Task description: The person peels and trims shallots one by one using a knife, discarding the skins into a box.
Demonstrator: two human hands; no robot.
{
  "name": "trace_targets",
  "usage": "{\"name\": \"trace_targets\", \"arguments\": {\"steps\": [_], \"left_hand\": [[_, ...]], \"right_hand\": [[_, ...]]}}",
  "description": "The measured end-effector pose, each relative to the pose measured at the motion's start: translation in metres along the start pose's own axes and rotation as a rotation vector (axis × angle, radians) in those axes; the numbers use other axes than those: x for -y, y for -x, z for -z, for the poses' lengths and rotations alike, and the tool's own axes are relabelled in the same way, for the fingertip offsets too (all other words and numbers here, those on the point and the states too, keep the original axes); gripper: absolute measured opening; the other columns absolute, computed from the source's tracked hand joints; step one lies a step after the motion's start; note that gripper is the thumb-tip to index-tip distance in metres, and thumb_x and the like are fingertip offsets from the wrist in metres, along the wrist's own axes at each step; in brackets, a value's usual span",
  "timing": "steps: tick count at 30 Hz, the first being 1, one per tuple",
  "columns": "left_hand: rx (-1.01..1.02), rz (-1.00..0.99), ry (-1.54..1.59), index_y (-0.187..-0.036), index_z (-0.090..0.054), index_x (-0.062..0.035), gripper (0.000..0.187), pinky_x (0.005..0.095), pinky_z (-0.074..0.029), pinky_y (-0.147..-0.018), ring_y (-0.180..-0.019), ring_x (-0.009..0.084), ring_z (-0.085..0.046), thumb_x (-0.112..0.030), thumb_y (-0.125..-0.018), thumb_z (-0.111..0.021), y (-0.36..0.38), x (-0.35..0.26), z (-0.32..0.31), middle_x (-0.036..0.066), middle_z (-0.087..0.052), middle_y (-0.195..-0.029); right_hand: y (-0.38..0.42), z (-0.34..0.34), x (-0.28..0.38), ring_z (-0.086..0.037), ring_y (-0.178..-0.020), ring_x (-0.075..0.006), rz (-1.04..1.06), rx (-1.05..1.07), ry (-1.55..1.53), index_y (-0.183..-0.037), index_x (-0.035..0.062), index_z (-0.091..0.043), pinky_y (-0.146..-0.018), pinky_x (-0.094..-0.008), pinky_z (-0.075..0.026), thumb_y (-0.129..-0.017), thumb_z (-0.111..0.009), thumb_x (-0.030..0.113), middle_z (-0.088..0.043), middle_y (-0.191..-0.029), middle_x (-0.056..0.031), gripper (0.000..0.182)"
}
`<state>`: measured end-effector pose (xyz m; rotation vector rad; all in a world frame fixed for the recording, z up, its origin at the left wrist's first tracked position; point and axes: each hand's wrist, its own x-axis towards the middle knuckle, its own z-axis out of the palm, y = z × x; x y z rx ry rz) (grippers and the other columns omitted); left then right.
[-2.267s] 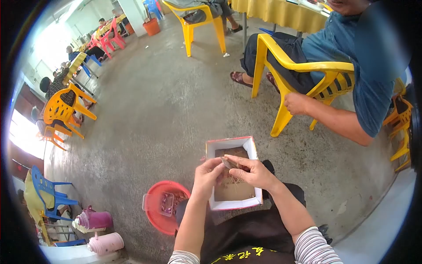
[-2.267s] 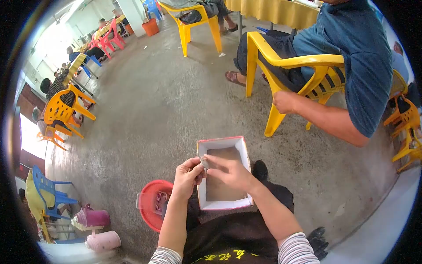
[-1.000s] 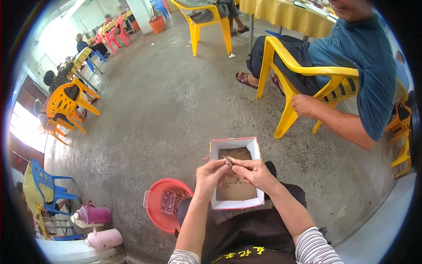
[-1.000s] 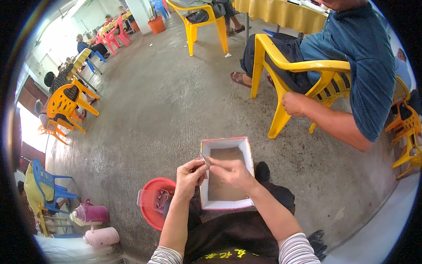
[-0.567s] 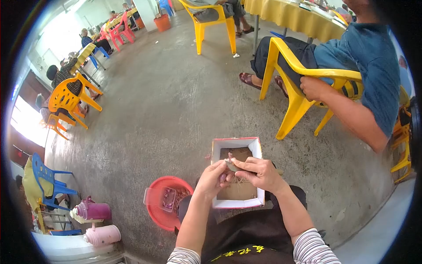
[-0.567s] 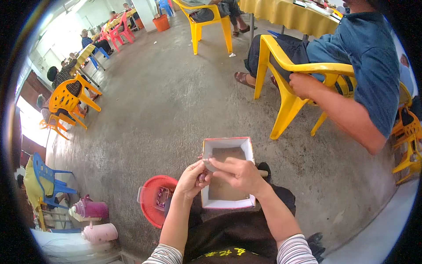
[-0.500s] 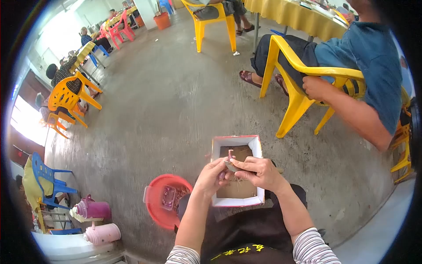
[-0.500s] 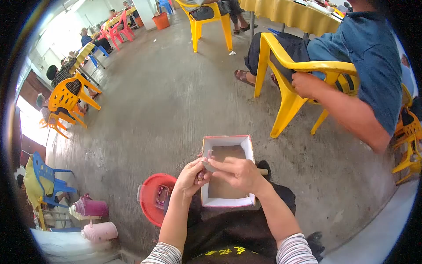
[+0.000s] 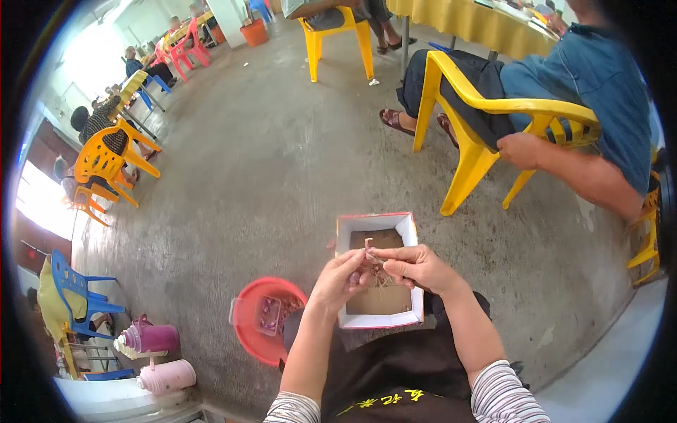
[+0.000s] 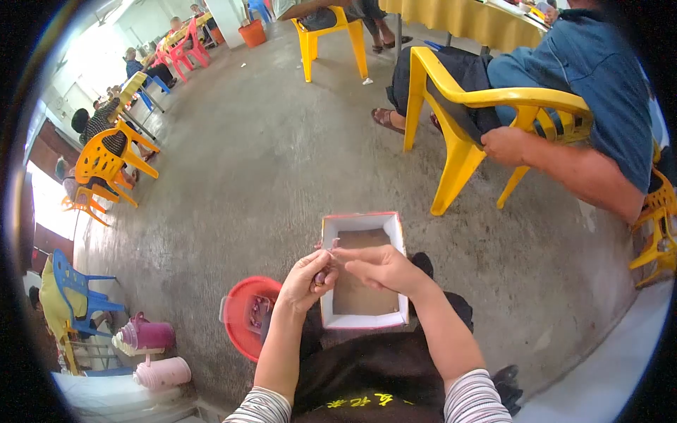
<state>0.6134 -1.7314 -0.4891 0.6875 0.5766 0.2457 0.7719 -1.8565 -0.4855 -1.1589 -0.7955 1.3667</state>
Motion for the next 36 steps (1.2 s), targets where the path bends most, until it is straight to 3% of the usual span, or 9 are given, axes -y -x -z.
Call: {"name": "trace_targets", "arguments": {"steps": [6,12,16,19,22,25,27,30,36], "left_hand": [[-0.002,0.025,0.009,-0.105,-0.06,0.0005,0.021,0.0151,-0.03,-0.039,-0.048,0.005,-0.041,-0.016,-0.094,-0.055,-0.001,0.0,0.007,0.005,-0.055,-0.066],[0.067,0.042,0.015,-0.115,-0.056,0.0036,0.027,0.0152,-0.035,-0.039,-0.051,0.0066,-0.045,-0.013,-0.093,-0.056,0.001,0.001,0.009,0.012,-0.064,-0.091],[0.048,0.006,0.072,-0.121,-0.051,0.0021,0.031,0.0143,-0.034,-0.039,-0.056,0.0063,-0.047,-0.009,-0.093,-0.054,0.002,-0.004,0.003,0.015,-0.063,-0.103],[0.038,-0.035,0.101,-0.124,-0.049,0.001,0.033,0.0136,-0.034,-0.04,-0.058,0.0057,-0.046,-0.008,-0.093,-0.054,-0.002,-0.003,0.005,0.015,-0.061,-0.108],[-0.01,-0.039,0.065,-0.122,-0.052,0.0007,0.03,0.0133,-0.033,-0.04,-0.057,0.0047,-0.045,-0.009,-0.093,-0.054,-0.006,-0.003,0.005,0.014,-0.062,-0.107],[-0.079,-0.065,0.037,-0.117,-0.056,-0.0005,0.026,0.0135,-0.033,-0.04,-0.056,0.0038,-0.044,-0.009,-0.093,-0.055,-0.009,-0.001,-0.001,0.009,-0.063,-0.097],[-0.061,-0.06,0.028,-0.114,-0.058,-0.0015,0.023,0.0136,-0.033,-0.04,-0.055,0.0034,-0.044,-0.009,-0.093,-0.055,-0.009,0.001,-0.001,0.005,-0.062,-0.089],[-0.069,-0.082,-0.012,-0.112,-0.058,-0.0025,0.021,0.0137,-0.032,-0.04,-0.055,0.0032,-0.044,-0.009,-0.093,-0.054,-0.01,0.004,-0.001,0.001,-0.058,-0.08],[-0.103,-0.148,-0.073,-0.113,-0.057,-0.0027,0.021,0.0145,-0.033,-0.042,-0.055,0.0038,-0.046,-0.01,-0.094,-0.054,-0.01,0.007,-0.001,-0.001,-0.057,-0.079]], "right_hand": [[0.002,-0.002,0.0,-0.042,-0.053,-0.0041,-0.073,0.046,-0.169,-0.125,0.0055,-0.058,-0.047,-0.019,-0.035,-0.094,-0.056,0.014,-0.049,-0.065,0.0032,0.033],[0.001,0.005,0.015,-0.041,-0.052,-0.005,-0.017,-0.257,-0.285,-0.125,0.0031,-0.056,-0.046,-0.0193,-0.033,-0.095,-0.055,0.018,-0.049,-0.067,0.0022,0.033],[0.0,0.008,0.006,-0.038,-0.053,-0.0028,-0.008,-0.267,-0.032,-0.131,0.0027,-0.052,-0.046,-0.0197,-0.032,-0.096,-0.053,0.017,-0.046,-0.067,0.0047,0.037],[0.003,0.007,0.003,-0.051,-0.063,-0.0043,-0.028,-0.234,0.313,-0.131,0.0005,-0.051,-0.058,-0.0195,-0.044,-0.095,-0.054,0.018,-0.057,-0.076,0.0036,0.04],[0.006,0.009,0.007,-0.058,-0.08,-0.0089,-0.031,-0.217,0.334,-0.135,-0.0002,-0.044,-0.074,-0.0234,-0.048,-0.095,-0.055,0.017,-0.065,-0.094,-0.0034,0.045],[0.011,0.003,0.014,-0.042,-0.058,-0.004,0.027,-0.178,0.208,-0.137,0.0041,-0.045,-0.054,-0.0203,-0.039,-0.095,-0.053,0.013,-0.047,-0.07,0.0046,0.044],[0.009,-0.005,0.011,-0.043,-0.061,-0.0044,0.147,-0.12,0.305,-0.138,0.0039,-0.043,-0.058,-0.0212,-0.041,-0.094,-0.053,0.012,-0.047,-0.074,0.0038,0.046],[0.006,-0.011,0.0,-0.058,-0.108,-0.0221,0.239,-0.068,0.432,-0.137,0.005,-0.044,-0.094,-0.031,-0.043,-0.092,-0.057,0.015,-0.057,-0.127,-0.013,0.048],[-0.002,-0.016,-0.019,-0.055,-0.114,-0.0338,0.35,-0.182,0.642,-0.133,0.0047,-0.047,-0.094,-0.0357,-0.045,-0.089,-0.06,0.02,-0.056,-0.126,-0.0195,0.048]]}}
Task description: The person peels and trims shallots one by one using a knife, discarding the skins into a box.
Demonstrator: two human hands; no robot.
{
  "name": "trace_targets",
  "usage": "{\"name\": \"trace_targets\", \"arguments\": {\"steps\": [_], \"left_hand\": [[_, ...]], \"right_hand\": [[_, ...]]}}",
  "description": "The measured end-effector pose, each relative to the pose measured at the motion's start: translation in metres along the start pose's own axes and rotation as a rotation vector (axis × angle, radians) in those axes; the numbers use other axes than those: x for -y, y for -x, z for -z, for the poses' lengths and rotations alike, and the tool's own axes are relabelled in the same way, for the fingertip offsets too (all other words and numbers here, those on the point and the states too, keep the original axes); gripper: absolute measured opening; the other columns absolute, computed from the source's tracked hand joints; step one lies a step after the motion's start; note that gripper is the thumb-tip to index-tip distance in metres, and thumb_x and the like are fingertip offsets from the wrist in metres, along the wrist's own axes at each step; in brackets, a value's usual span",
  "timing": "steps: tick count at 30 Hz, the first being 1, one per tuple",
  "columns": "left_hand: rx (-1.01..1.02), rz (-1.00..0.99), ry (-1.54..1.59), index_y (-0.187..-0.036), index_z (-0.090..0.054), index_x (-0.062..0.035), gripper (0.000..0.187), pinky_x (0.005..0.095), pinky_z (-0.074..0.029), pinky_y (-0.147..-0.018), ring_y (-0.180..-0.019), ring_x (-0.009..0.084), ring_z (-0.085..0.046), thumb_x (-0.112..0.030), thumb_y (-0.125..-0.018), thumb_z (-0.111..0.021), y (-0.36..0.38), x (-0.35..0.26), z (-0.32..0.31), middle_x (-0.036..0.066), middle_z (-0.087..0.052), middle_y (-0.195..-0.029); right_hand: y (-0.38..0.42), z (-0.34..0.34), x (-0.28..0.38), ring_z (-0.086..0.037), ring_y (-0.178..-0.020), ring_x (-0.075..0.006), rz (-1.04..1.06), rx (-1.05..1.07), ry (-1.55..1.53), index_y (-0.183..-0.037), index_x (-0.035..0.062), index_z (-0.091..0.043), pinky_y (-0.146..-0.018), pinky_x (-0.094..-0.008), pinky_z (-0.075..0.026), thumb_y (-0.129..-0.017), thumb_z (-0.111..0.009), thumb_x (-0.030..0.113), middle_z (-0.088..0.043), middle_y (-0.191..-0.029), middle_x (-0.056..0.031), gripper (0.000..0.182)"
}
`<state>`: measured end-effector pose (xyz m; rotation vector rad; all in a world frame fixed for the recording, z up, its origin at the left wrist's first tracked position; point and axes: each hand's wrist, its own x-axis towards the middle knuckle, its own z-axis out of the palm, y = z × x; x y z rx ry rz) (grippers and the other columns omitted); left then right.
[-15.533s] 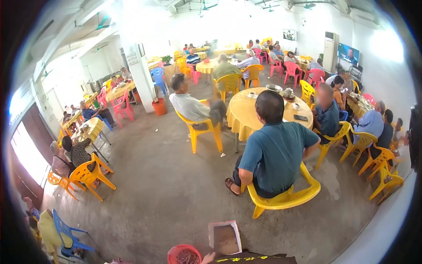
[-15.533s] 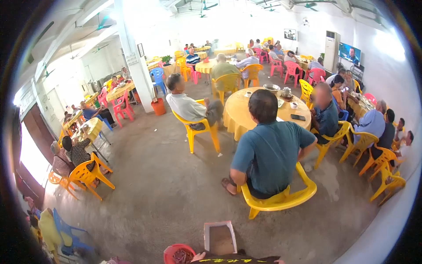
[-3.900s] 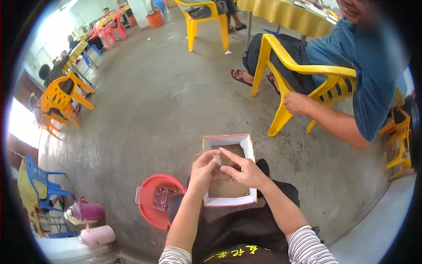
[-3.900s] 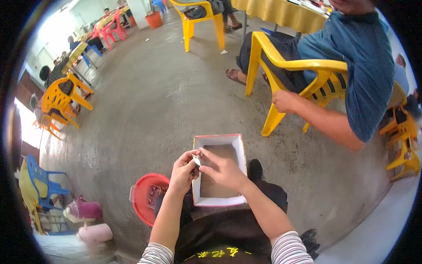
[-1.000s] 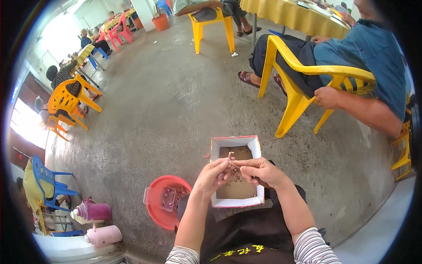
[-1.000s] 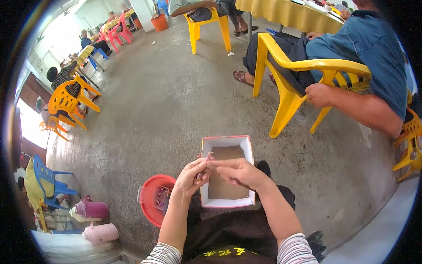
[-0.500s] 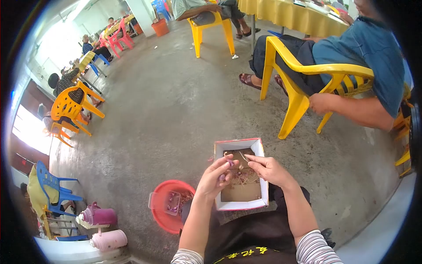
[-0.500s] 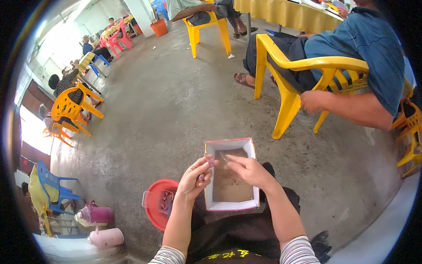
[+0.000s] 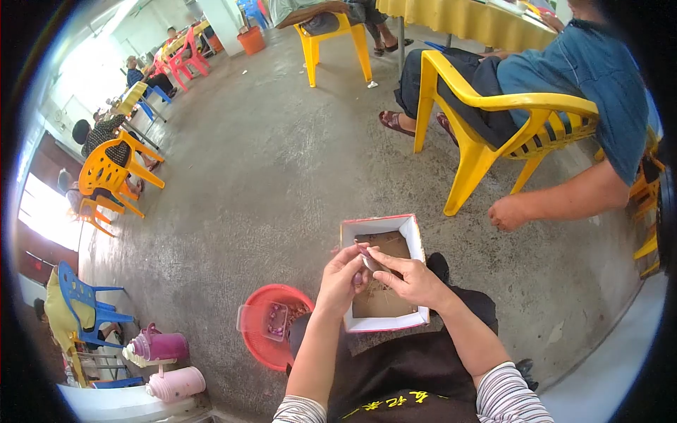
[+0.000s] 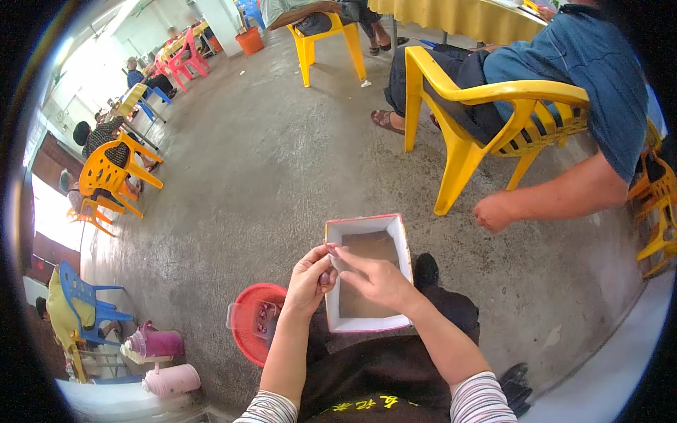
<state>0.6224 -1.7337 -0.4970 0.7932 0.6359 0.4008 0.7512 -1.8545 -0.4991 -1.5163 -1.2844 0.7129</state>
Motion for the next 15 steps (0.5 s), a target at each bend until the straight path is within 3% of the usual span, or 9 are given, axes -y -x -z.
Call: {"name": "trace_targets", "arguments": {"steps": [6,9,12,15], "left_hand": [[-0.016,0.0,0.0,-0.115,-0.057,-0.002,0.023,0.0151,-0.033,-0.043,-0.054,0.0033,-0.045,-0.012,-0.094,-0.054,-0.001,0.001,0.005,0.001,-0.06,-0.083],[-0.031,0.002,-0.002,-0.115,-0.057,-0.0021,0.024,0.0152,-0.033,-0.043,-0.053,0.0028,-0.044,-0.011,-0.094,-0.055,0.0,0.001,0.005,0.001,-0.061,-0.082],[-0.039,-0.005,-0.022,-0.116,-0.057,-0.0025,0.024,0.0153,-0.033,-0.043,-0.053,0.0025,-0.045,-0.011,-0.094,-0.055,0.001,-0.001,0.002,0.001,-0.062,-0.085],[-0.039,-0.024,-0.061,-0.115,-0.057,-0.0028,0.023,0.0153,-0.034,-0.044,-0.053,0.0022,-0.045,-0.01,-0.093,-0.055,0.001,0.002,0.004,0.003,-0.065,-0.093]], "right_hand": [[0.0,-0.004,0.02,-0.059,-0.103,-0.0368,-0.148,0.016,0.204,-0.127,0.0027,-0.052,-0.085,-0.0378,-0.048,-0.088,-0.061,0.02,-0.059,-0.119,-0.0199,0.043],[-0.001,-0.007,0.007,-0.059,-0.101,-0.0368,-0.101,-0.003,0.134,-0.127,0.0043,-0.052,-0.084,-0.0375,-0.049,-0.088,-0.061,0.019,-0.059,-0.117,-0.0201,0.043],[-0.001,-0.015,-0.006,-0.061,-0.095,-0.0367,0.098,-0.119,0.011,-0.128,0.0067,-0.053,-0.08,-0.0378,-0.049,-0.088,-0.061,0.019,-0.061,-0.111,-0.0204,0.043],[-0.001,-0.014,-0.004,-0.061,-0.099,-0.0355,0.062,-0.112,0.013,-0.129,0.0065,-0.052,-0.083,-0.0365,-0.049,-0.089,-0.061,0.018,-0.061,-0.113,-0.0205,0.043]]}}
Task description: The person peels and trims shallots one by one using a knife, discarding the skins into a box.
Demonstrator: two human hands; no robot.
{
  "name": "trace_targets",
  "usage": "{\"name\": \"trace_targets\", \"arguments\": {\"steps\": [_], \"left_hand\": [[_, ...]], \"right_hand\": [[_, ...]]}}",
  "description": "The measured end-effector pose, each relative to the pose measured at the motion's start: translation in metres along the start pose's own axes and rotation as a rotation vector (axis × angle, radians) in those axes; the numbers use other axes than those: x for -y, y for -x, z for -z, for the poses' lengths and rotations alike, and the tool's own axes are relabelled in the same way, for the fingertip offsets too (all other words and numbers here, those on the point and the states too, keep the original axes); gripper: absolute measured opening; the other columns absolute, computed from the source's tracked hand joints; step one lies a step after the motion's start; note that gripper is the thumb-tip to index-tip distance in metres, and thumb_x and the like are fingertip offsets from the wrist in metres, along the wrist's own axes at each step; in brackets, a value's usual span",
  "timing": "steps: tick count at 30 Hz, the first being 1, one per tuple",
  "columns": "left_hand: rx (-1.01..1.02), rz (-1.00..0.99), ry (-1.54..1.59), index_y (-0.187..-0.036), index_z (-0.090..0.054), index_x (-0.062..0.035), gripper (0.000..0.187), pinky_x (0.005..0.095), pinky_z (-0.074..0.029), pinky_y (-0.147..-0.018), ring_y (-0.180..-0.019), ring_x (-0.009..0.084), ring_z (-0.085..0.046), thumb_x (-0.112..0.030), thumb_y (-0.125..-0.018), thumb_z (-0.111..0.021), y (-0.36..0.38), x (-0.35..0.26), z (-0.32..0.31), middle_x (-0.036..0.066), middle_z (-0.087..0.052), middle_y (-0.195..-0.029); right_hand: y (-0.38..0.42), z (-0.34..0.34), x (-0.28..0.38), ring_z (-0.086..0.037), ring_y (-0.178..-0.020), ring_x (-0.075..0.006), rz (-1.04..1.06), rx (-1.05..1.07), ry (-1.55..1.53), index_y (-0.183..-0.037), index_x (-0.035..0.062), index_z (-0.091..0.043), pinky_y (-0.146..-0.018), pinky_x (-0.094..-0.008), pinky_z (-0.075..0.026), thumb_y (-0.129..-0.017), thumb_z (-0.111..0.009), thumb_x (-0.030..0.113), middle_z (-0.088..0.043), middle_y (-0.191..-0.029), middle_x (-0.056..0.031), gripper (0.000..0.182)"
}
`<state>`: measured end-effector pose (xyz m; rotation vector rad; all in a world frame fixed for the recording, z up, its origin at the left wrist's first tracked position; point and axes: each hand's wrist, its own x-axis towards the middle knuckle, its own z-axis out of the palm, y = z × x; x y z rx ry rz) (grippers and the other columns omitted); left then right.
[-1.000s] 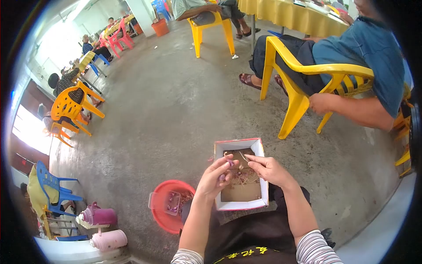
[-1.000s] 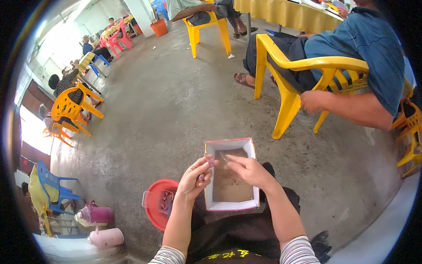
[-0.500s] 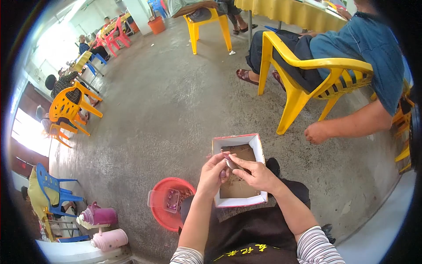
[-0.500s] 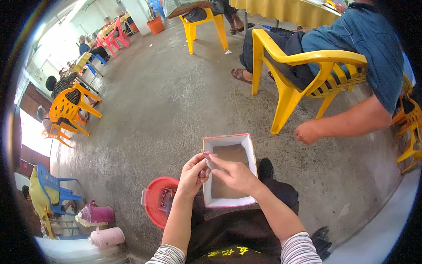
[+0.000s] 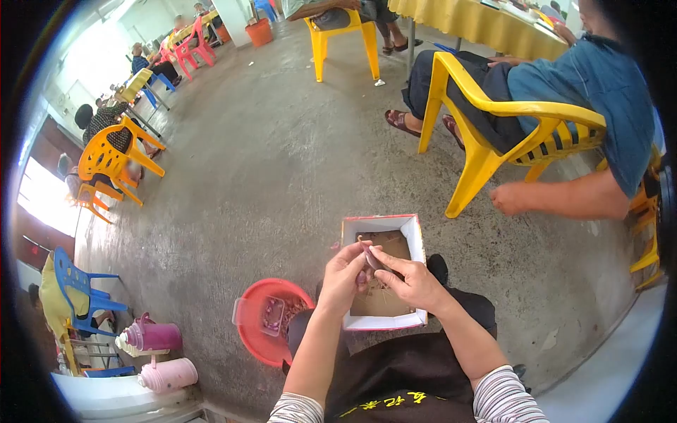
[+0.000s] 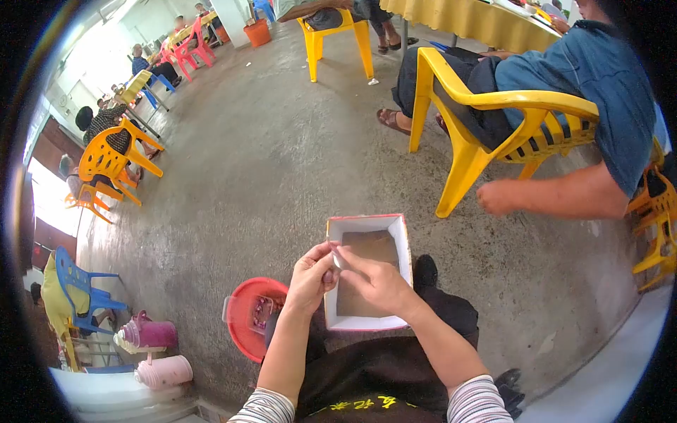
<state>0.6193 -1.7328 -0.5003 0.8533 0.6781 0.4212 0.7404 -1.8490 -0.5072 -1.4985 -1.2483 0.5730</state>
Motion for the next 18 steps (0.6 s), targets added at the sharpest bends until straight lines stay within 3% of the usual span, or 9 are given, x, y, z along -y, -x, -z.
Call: {"name": "trace_targets", "arguments": {"steps": [3,6,9,12,15,18], "left_hand": [[-0.002,-0.022,-0.035,-0.114,-0.058,-0.0029,0.023,0.0153,-0.034,-0.044,-0.053,0.0021,-0.045,-0.01,-0.093,-0.055,0.001,0.001,0.0,0.005,-0.066,-0.102],[-0.001,-0.03,-0.014,-0.114,-0.057,-0.0027,0.023,0.0156,-0.034,-0.044,-0.052,0.0023,-0.045,-0.009,-0.093,-0.056,0.002,0.0,0.0,0.006,-0.066,-0.107],[0.032,-0.008,0.037,-0.114,-0.057,-0.0027,0.022,0.016,-0.034,-0.043,-0.052,0.0028,-0.045,-0.009,-0.093,-0.056,0.002,-0.003,0.003,0.007,-0.065,-0.109],[0.055,-0.012,0.037,-0.116,-0.056,-0.0017,0.025,0.017,-0.035,-0.043,-0.056,0.0039,-0.049,-0.011,-0.093,-0.057,0.002,-0.003,0.005,0.008,-0.064,-0.112],[0.063,-0.021,0.014,-0.116,-0.055,-0.0021,0.026,0.0175,-0.036,-0.043,-0.057,0.0043,-0.051,-0.011,-0.092,-0.057,0.002,0.001,0.008,0.008,-0.064,-0.113],[0.018,-0.021,0.008,-0.113,-0.057,-0.0037,0.022,0.0165,-0.034,-0.042,-0.055,0.0046,-0.049,-0.01,-0.092,-0.057,0.004,-0.001,0.003,0.005,-0.064,-0.102]], "right_hand": [[-0.002,0.007,0.016,-0.057,-0.113,-0.0324,-0.226,0.152,0.118,-0.129,0.0029,-0.051,-0.093,-0.034,-0.045,-0.09,-0.06,0.018,-0.057,-0.124,-0.0196,0.043],[-0.002,0.005,0.009,-0.057,-0.113,-0.0329,-0.23,0.15,0.019,-0.129,0.0029,-0.051,-0.093,-0.0339,-0.045,-0.09,-0.061,0.018,-0.057,-0.123,-0.0197,0.044],[-0.001,-0.006,-0.007,-0.061,-0.1,-0.0359,-0.026,0.008,-0.192,-0.13,0.0063,-0.052,-0.084,-0.0355,-0.049,-0.089,-0.061,0.02,-0.061,-0.114,-0.02,0.043],[0.001,-0.004,-0.006,-0.062,-0.093,-0.0361,-0.03,0.027,-0.159,-0.129,0.0074,-0.053,-0.079,-0.0364,-0.049,-0.089,-0.061,0.02,-0.061,-0.109,-0.0189,0.043],[-0.005,0.01,0.025,-0.061,-0.097,-0.0338,-0.198,0.177,0.222,-0.129,0.0055,-0.052,-0.082,-0.0344,-0.049,-0.088,-0.061,0.019,-0.061,-0.109,-0.0179,0.044],[-0.003,0.0,0.027,-0.061,-0.096,-0.0334,-0.189,0.091,0.355,-0.128,0.0047,-0.052,-0.082,-0.0338,-0.048,-0.087,-0.062,0.016,-0.062,-0.104,-0.0181,0.043]]}}
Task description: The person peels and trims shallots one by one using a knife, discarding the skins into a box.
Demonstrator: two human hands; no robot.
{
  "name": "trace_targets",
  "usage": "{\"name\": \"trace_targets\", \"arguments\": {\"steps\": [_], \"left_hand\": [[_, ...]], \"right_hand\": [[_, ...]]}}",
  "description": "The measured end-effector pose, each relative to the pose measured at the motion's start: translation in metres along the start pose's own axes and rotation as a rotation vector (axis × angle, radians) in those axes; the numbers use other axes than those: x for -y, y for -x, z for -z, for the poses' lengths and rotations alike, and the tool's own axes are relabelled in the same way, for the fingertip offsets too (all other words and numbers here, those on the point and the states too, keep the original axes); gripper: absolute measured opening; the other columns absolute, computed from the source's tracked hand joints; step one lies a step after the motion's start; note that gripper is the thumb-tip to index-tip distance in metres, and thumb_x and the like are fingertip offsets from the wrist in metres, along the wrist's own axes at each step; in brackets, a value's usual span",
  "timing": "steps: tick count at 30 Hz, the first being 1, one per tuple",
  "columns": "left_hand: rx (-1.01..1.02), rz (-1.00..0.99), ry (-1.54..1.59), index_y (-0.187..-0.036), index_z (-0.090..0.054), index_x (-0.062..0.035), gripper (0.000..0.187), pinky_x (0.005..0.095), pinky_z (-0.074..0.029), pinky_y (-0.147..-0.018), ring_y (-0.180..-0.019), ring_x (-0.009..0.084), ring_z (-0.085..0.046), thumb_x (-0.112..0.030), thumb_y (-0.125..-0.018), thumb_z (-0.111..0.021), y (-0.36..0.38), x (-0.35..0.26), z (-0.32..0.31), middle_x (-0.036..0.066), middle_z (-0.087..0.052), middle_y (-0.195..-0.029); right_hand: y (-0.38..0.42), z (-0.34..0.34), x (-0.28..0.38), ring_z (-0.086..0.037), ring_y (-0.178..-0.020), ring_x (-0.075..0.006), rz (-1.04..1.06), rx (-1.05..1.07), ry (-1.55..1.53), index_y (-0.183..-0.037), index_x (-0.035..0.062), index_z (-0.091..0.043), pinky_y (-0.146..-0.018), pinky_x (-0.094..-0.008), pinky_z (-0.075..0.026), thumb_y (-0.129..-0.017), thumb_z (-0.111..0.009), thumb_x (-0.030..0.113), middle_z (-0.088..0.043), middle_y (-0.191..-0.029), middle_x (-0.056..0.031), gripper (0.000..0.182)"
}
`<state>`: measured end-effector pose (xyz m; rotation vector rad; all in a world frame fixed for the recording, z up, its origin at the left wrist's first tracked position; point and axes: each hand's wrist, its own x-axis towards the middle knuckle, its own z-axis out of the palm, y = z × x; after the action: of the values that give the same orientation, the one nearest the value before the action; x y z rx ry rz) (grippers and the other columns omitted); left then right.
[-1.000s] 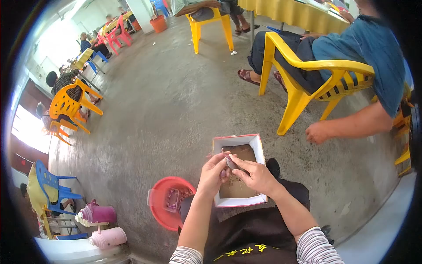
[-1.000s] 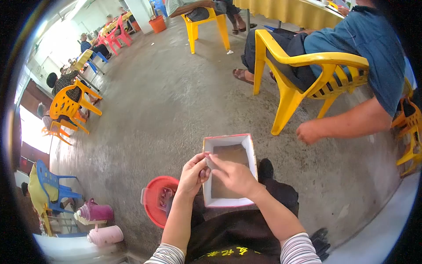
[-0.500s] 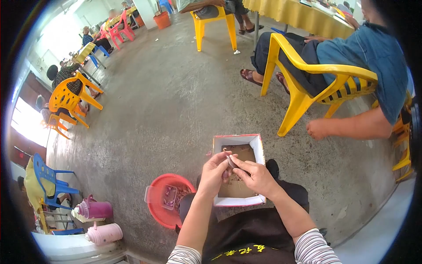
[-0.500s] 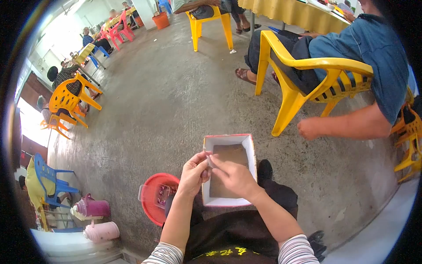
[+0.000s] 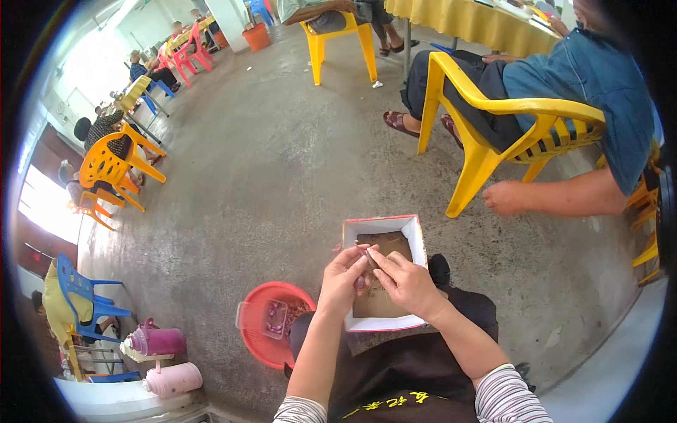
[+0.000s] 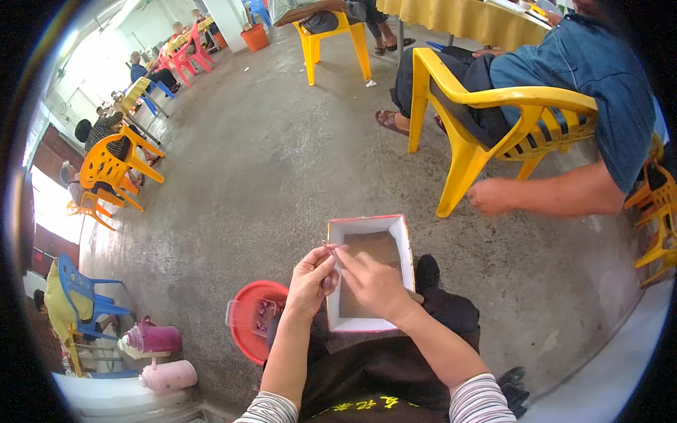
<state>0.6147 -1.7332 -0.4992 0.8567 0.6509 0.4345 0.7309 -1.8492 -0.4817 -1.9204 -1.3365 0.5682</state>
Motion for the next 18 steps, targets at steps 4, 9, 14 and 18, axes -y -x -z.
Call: {"name": "trace_targets", "arguments": {"steps": [4,9,14,18], "left_hand": [[-0.026,0.013,0.004,-0.11,-0.058,-0.0047,0.019,0.0161,-0.032,-0.041,-0.053,0.0046,-0.049,-0.009,-0.091,-0.059,-0.001,0.001,0.001,0.003,-0.065,-0.089],[-0.047,-0.053,-0.08,-0.109,-0.058,-0.0038,0.019,0.0166,-0.034,-0.041,-0.054,0.0048,-0.052,-0.008,-0.091,-0.059,-0.001,0.001,-0.003,0.003,-0.065,-0.086],[-0.061,-0.101,-0.127,-0.109,-0.059,-0.0027,0.018,0.017,-0.036,-0.042,-0.054,0.0049,-0.052,-0.008,-0.091,-0.058,-0.001,0.003,-0.002,0.003,-0.066,-0.089],[-0.057,-0.125,-0.139,-0.11,-0.059,-0.0027,0.019,0.0174,-0.036,-0.043,-0.054,0.0049,-0.052,-0.008,-0.092,-0.057,-0.002,0.004,-0.003,0.002,-0.065,-0.088]], "right_hand": [[-0.005,-0.009,-0.021,-0.06,-0.105,-0.0303,0.123,-0.09,-0.404,-0.129,0.0029,-0.051,-0.087,-0.0328,-0.048,-0.089,-0.06,0.015,-0.061,-0.113,-0.0185,0.043],[-0.008,-0.012,-0.028,-0.056,-0.117,-0.0254,0.169,-0.022,-0.491,-0.129,0.0001,-0.05,-0.094,-0.0318,-0.045,-0.09,-0.06,0.014,-0.056,-0.127,-0.0185,0.043],[-0.006,-0.012,-0.021,-0.056,-0.117,-0.0268,0.057,0.001,-0.452,-0.126,0.0001,-0.053,-0.096,-0.0312,-0.044,-0.089,-0.061,0.013,-0.057,-0.125,-0.019,0.041],[-0.004,-0.008,-0.009,-0.061,-0.108,-0.024,-0.05,0.013,-0.331,-0.124,0.0012,-0.056,-0.09,-0.0308,-0.047,-0.089,-0.06,0.012,-0.062,-0.118,-0.0151,0.037]]}}
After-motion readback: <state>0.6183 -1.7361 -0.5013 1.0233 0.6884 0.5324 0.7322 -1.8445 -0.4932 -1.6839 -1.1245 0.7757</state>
